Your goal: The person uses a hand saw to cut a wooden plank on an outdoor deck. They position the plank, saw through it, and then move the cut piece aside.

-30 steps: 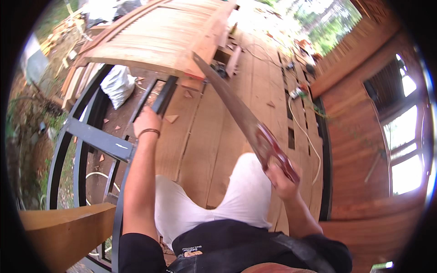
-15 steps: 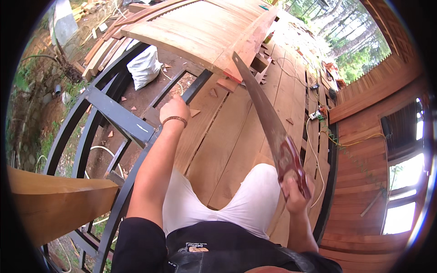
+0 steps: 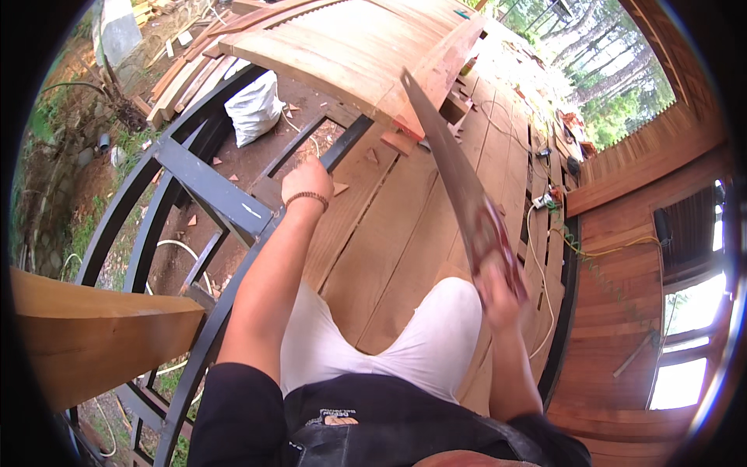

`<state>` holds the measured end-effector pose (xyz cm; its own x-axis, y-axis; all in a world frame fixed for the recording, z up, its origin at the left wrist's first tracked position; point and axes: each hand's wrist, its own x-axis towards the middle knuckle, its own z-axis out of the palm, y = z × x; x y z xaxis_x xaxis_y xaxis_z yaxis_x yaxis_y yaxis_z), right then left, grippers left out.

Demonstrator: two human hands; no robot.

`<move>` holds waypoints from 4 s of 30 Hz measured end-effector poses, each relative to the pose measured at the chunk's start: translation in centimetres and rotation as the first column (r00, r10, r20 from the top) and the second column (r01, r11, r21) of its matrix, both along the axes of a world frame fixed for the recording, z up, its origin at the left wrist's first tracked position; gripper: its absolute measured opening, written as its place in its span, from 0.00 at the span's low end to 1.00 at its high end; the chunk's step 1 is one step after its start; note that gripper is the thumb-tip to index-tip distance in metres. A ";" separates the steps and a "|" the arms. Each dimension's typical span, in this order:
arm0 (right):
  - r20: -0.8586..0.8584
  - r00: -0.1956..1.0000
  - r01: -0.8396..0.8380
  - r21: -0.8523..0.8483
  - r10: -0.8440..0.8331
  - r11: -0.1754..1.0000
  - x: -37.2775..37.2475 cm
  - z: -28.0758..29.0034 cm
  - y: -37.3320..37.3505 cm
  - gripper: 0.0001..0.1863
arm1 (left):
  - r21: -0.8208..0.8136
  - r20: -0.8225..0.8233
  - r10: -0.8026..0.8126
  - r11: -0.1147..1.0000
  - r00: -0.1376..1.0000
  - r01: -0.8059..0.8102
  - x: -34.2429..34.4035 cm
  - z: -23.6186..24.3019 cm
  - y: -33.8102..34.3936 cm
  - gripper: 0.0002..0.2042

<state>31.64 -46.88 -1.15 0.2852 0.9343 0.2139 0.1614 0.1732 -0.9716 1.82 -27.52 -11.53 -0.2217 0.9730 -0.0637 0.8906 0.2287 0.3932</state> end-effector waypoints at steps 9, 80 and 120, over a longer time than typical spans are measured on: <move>0.147 0.984 -0.112 0.072 0.101 0.991 0.7 -1.9 -3.9 0.17 | -0.033 0.022 0.002 0.999 1.000 -0.002 -1.5 -0.1 -0.1 0.20; 0.119 0.993 0.021 -0.069 -0.013 0.997 -0.9 -3.8 6.6 0.12 | -0.012 -0.012 -0.024 1.000 1.000 0.024 0.6 -0.1 -0.1 0.21; 0.185 0.983 0.006 -0.083 0.009 0.996 -1.4 -2.7 6.5 0.12 | -0.055 0.046 -0.027 0.998 0.999 0.030 0.4 0.2 0.4 0.22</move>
